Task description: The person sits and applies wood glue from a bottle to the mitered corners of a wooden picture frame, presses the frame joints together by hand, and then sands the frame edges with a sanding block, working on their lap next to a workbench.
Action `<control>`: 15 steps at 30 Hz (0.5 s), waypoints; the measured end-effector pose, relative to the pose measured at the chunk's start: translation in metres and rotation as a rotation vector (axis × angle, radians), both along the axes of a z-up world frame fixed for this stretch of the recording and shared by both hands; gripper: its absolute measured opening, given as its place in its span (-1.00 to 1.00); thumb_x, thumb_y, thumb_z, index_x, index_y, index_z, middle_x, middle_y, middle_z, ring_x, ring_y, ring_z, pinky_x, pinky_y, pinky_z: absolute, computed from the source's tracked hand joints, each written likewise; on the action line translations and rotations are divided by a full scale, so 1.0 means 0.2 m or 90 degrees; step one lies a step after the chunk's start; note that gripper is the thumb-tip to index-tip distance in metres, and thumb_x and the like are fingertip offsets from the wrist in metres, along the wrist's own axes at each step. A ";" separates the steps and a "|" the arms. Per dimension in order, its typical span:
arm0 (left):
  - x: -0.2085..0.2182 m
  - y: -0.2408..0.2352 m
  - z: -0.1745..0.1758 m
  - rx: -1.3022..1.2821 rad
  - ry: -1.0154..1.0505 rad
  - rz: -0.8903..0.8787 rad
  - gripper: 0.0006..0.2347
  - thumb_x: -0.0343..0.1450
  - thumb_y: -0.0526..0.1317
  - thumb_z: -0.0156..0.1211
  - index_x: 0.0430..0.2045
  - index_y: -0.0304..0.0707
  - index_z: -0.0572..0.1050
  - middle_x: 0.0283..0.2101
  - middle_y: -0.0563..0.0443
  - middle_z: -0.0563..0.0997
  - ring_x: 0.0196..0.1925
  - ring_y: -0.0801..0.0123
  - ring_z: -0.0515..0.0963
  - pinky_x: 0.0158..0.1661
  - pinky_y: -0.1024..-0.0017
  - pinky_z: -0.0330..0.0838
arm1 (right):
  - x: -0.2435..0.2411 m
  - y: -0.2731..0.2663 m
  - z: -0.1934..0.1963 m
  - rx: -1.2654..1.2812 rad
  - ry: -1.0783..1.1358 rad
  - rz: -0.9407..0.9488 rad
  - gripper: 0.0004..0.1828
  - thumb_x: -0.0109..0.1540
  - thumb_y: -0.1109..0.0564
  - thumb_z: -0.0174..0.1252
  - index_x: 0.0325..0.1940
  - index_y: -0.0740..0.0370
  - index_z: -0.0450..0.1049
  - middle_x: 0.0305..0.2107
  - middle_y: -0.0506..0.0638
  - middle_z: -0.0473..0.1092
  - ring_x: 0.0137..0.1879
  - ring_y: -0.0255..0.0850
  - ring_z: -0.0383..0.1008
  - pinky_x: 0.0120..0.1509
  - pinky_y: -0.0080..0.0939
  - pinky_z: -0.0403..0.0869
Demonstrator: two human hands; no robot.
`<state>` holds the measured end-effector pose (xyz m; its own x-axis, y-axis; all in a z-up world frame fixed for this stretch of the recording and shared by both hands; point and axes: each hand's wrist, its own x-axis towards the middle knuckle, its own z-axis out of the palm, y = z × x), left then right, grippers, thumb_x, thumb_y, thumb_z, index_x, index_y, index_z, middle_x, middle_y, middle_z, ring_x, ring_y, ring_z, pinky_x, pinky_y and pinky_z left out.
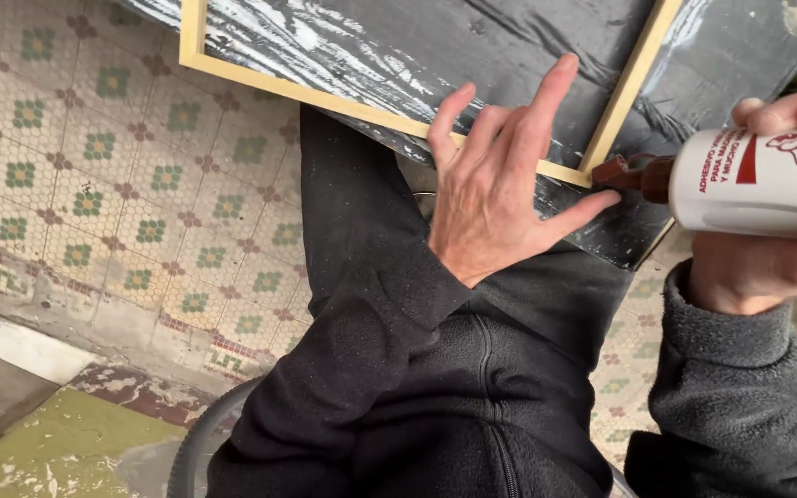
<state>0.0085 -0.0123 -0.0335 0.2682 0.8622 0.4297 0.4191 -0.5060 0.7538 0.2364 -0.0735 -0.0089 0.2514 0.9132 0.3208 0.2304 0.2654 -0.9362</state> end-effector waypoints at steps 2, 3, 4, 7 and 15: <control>0.01 0.00 -0.01 -0.022 0.001 0.000 -0.08 0.36 0.17 0.50 0.46 -0.23 -0.02 -0.26 0.20 0.49 -0.06 0.49 0.47 0.43 0.09 -0.14 | 0.00 0.01 0.00 -0.005 -0.013 0.011 -0.01 0.24 -0.69 -0.19 0.28 0.21 0.29 -0.08 0.04 0.34 0.06 -0.20 0.41 0.37 -0.17 0.44; 0.01 0.00 -0.01 -0.024 0.000 0.002 -0.08 0.36 0.17 0.50 0.46 -0.23 -0.02 -0.26 0.20 0.49 -0.06 0.49 0.47 0.43 0.09 -0.14 | 0.00 0.01 0.00 -0.007 -0.014 0.012 -0.01 0.24 -0.69 -0.19 0.28 0.21 0.29 -0.08 0.04 0.34 0.06 -0.20 0.41 0.37 -0.17 0.44; 0.01 0.00 -0.01 -0.024 -0.007 0.001 -0.09 0.35 0.16 0.50 0.46 -0.21 -0.01 -0.27 0.21 0.48 -0.08 0.51 0.46 0.43 0.12 -0.14 | 0.00 0.00 0.00 -0.007 -0.022 0.009 -0.01 0.24 -0.69 -0.19 0.27 0.22 0.29 -0.08 0.05 0.33 0.05 -0.19 0.42 0.36 -0.16 0.45; 0.01 0.00 -0.01 -0.028 -0.013 0.000 -0.10 0.35 0.13 0.51 0.45 -0.19 0.00 -0.28 0.22 0.47 -0.11 0.52 0.46 0.43 0.14 -0.14 | 0.00 0.01 0.00 -0.004 -0.039 0.001 -0.01 0.25 -0.69 -0.19 0.24 0.24 0.30 -0.08 0.06 0.33 0.05 -0.17 0.43 0.34 -0.14 0.48; -0.02 0.00 0.00 -0.051 -0.023 -0.018 -0.13 0.37 0.06 0.52 0.47 -0.18 0.00 -0.18 0.23 0.48 -0.08 0.50 0.45 0.45 0.16 -0.14 | -0.02 0.01 0.04 -0.005 -0.077 -0.011 -0.01 0.28 -0.69 -0.20 0.19 0.28 0.31 -0.08 0.11 0.33 0.03 -0.11 0.48 0.29 -0.08 0.54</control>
<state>0.0054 -0.0121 -0.0333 0.2789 0.8863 0.3698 0.3765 -0.4552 0.8069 0.2329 -0.0724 -0.0013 0.2277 0.9114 0.3428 0.3466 0.2532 -0.9032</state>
